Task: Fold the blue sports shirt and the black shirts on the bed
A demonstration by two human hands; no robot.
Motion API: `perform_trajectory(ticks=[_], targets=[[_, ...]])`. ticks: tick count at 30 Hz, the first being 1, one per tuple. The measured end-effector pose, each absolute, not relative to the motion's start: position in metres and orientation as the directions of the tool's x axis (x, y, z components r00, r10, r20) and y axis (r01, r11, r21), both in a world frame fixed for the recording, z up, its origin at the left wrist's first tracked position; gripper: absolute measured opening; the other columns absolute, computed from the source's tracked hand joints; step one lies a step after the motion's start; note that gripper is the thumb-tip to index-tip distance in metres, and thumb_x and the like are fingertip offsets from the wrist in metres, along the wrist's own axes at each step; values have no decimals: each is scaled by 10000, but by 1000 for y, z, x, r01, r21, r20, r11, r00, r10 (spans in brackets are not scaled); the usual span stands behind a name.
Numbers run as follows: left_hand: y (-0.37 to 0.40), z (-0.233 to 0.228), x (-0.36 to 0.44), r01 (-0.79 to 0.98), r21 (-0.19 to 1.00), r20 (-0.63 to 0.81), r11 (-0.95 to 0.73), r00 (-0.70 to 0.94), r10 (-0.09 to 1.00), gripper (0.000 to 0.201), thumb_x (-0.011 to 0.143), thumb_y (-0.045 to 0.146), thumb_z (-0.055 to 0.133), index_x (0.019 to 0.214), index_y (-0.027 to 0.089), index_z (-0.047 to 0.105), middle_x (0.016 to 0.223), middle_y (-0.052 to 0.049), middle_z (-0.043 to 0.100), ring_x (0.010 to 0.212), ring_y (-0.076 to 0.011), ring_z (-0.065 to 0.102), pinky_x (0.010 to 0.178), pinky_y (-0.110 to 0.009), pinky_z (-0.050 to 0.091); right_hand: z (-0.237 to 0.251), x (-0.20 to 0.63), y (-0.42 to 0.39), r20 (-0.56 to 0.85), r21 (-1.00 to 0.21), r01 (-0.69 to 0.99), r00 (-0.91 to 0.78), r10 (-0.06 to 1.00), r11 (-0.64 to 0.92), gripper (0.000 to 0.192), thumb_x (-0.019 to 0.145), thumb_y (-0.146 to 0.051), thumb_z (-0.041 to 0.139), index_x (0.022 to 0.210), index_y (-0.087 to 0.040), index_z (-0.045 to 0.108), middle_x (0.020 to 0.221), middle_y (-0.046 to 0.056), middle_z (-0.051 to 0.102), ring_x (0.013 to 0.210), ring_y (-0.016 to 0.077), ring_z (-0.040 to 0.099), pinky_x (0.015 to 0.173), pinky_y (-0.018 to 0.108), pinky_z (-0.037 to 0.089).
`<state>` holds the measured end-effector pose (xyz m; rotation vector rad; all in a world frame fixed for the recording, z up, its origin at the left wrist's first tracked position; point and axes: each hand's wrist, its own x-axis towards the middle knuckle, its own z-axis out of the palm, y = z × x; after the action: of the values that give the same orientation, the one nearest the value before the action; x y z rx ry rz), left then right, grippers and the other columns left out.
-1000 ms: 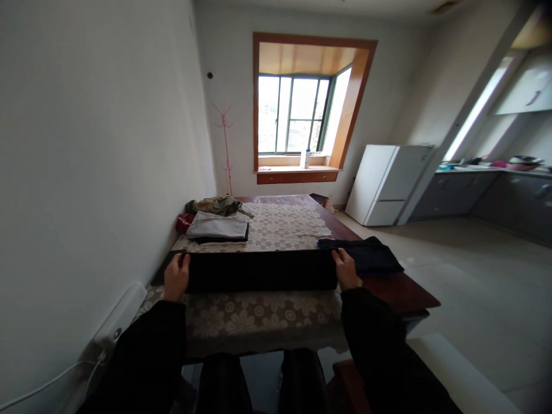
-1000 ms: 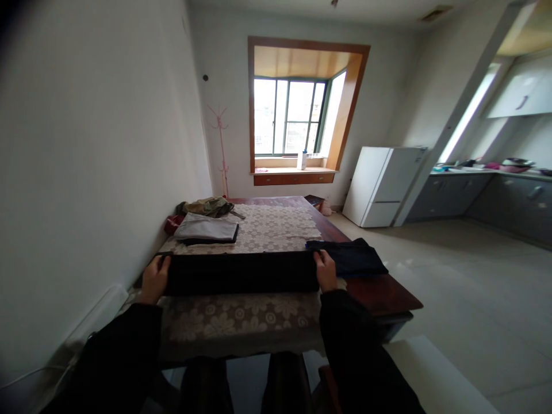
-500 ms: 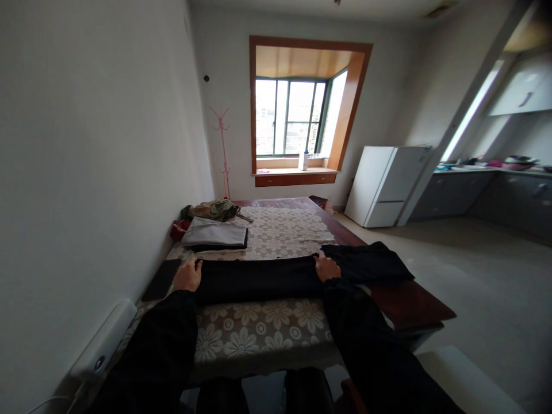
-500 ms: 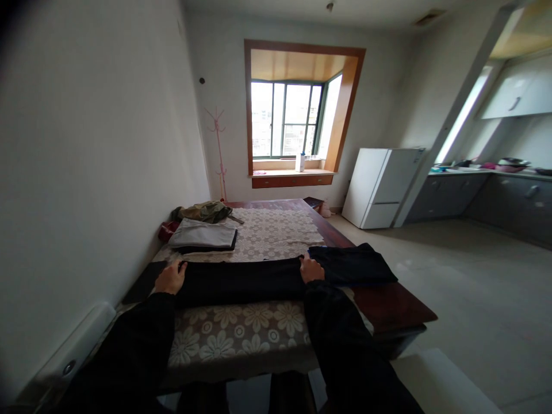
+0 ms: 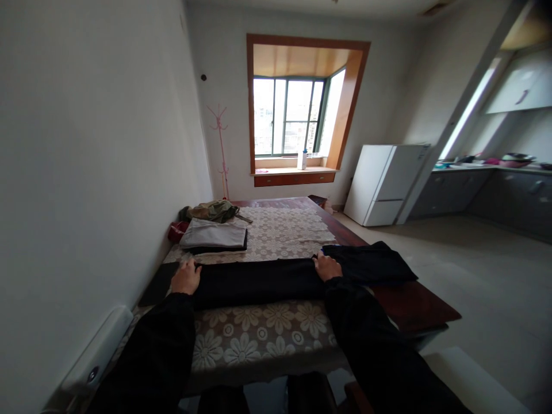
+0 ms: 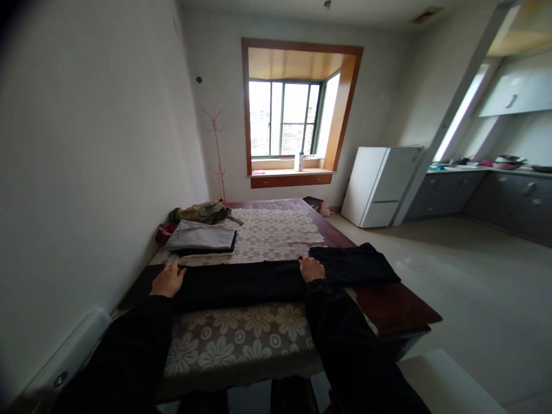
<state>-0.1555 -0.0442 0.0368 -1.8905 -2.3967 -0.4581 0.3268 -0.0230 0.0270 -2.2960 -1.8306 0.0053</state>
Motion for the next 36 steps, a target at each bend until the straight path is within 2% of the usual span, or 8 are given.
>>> perform_trajectory(ticks=[4,7,13,23,27,30,33,36], targets=[[-58,38,-116,981,154,382,-120,53,923,401,972,323,430,1315,187,585,1390,-130,615,1305,-287,542,1093,-435,426,33,294,-46,332,-138,983,-69,941,120,396,1011,-350,427,1344,-185,564,1414,161,581,1300,293,536,1054,413,434],[-68,31,-68,932,125,374,-339,273,887,443,990,380,396,1373,247,573,1476,-80,574,1435,-271,420,1223,-495,268,24,257,-65,290,-163,908,-329,899,385,480,1020,-446,389,1430,-245,538,1548,84,480,1426,264,410,1166,413,336],[-67,7,-28,946,109,141,-304,288,947,651,978,562,331,1559,268,363,1663,-40,324,1548,-318,207,1233,-624,166,-1,232,-77,34,-165,905,-393,919,393,690,994,-609,309,1608,-300,256,1690,-2,196,1560,291,112,1243,544,106],[-64,-2,-39,950,96,94,-296,287,953,721,972,625,278,1592,258,283,1692,-32,227,1567,-294,140,1247,-613,111,1,241,-75,-27,-184,914,-372,928,361,727,971,-672,324,1611,-349,203,1696,-24,132,1565,311,51,1232,615,15],[-70,7,-39,941,132,75,-312,305,949,691,983,597,299,1578,246,312,1685,-60,259,1559,-305,170,1237,-622,136,5,249,-81,29,-199,865,-464,885,460,748,968,-669,369,1609,-303,244,1690,32,188,1561,322,91,1232,623,46],[-85,15,-58,875,184,125,-447,430,894,641,987,575,352,1540,252,378,1650,-71,354,1539,-284,243,1237,-564,211,7,279,-90,95,-206,765,-605,790,611,766,934,-648,503,1577,-261,348,1645,84,329,1526,302,252,1245,568,158],[-105,19,-90,761,191,208,-620,586,783,566,945,554,505,1436,270,499,1533,-69,519,1455,-255,401,1205,-468,321,3,318,-100,195,-148,731,-639,744,666,560,964,-462,548,1473,-233,516,1535,105,506,1443,268,424,1218,503,301],[-122,21,-116,754,157,253,-638,594,763,349,941,445,565,1239,277,630,1334,-64,656,1262,-242,575,1082,-410,453,-3,344,-105,256,-66,752,-623,739,656,418,984,-256,476,1379,-224,610,1448,100,595,1377,253,511,1173,476,391]])
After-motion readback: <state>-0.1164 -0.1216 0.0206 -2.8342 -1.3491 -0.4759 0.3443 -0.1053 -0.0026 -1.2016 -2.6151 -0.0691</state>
